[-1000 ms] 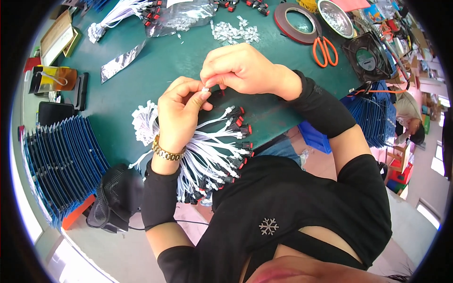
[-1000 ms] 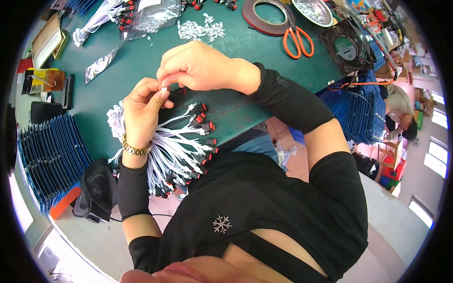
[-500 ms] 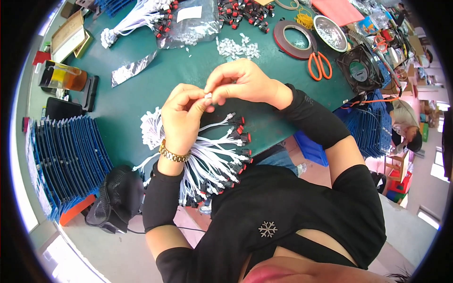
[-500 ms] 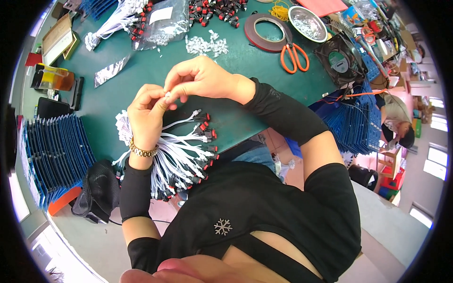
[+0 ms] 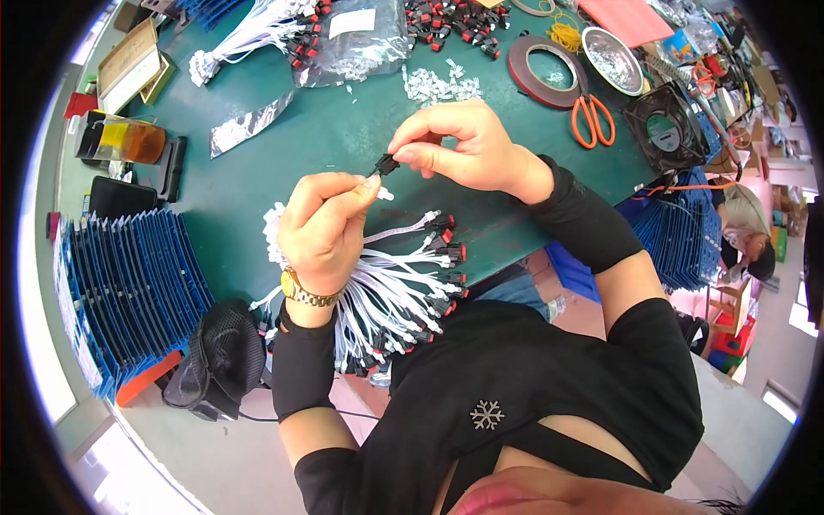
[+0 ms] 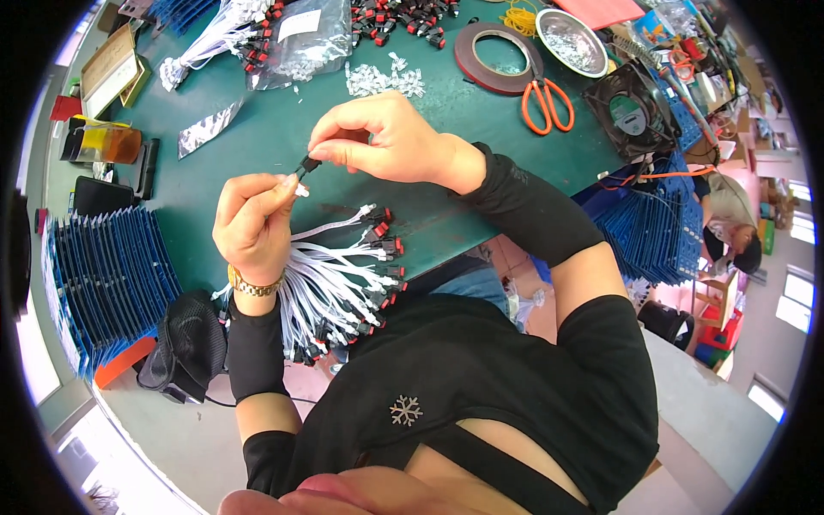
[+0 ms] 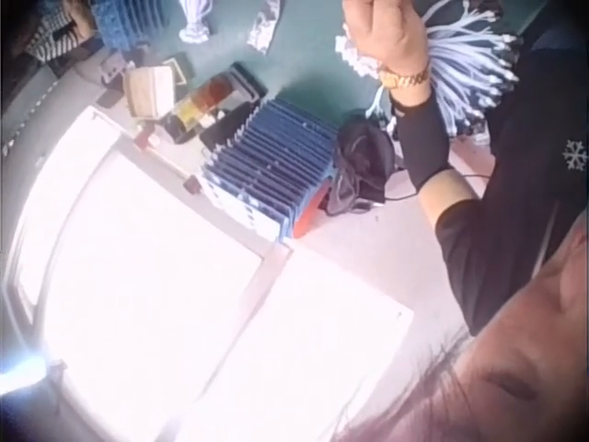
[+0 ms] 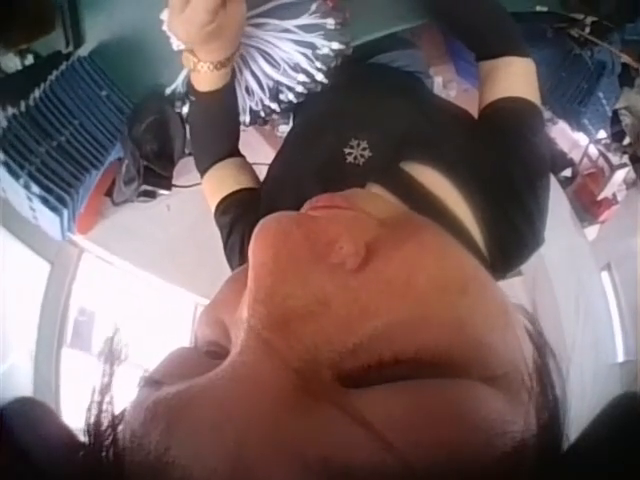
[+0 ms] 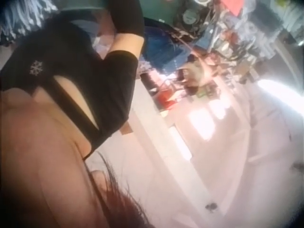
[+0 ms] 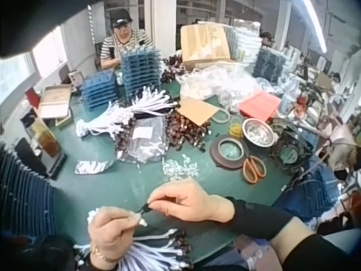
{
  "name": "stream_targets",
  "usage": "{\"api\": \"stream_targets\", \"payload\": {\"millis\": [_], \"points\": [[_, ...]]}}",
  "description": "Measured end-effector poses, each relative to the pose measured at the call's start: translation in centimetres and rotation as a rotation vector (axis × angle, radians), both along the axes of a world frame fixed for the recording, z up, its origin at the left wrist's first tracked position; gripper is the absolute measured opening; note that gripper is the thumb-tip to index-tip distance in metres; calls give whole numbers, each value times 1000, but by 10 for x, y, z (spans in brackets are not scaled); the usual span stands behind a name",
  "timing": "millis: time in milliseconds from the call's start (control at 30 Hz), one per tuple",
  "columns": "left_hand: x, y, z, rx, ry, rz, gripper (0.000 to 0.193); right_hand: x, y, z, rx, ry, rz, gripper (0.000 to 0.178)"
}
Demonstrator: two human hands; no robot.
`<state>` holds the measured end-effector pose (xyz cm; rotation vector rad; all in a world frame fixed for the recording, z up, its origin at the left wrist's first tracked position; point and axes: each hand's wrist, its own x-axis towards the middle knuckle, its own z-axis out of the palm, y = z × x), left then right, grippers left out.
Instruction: The person assembles electronic wiring harnesses by attaching plastic connectors to the ends of wires by hand.
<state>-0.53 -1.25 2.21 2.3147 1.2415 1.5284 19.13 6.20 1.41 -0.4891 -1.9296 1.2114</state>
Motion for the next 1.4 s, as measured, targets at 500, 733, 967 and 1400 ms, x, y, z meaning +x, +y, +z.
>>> {"api": "stream_targets", "payload": {"millis": [500,733,967,1400], "points": [[-26,20,-20,-1110,-1057,-324,14,1,16,-18,-143,-282,18,44],[-15,21,-11,-1067,-1020,-449,27,8,22,-18,-265,-412,379,49],[-9,15,-21,-1082,-525,-175,50,14,12,3,-20,-701,480,31],[-18,-6,31,-610,313,-111,16,36,38,11,-337,-569,844,10]]}}
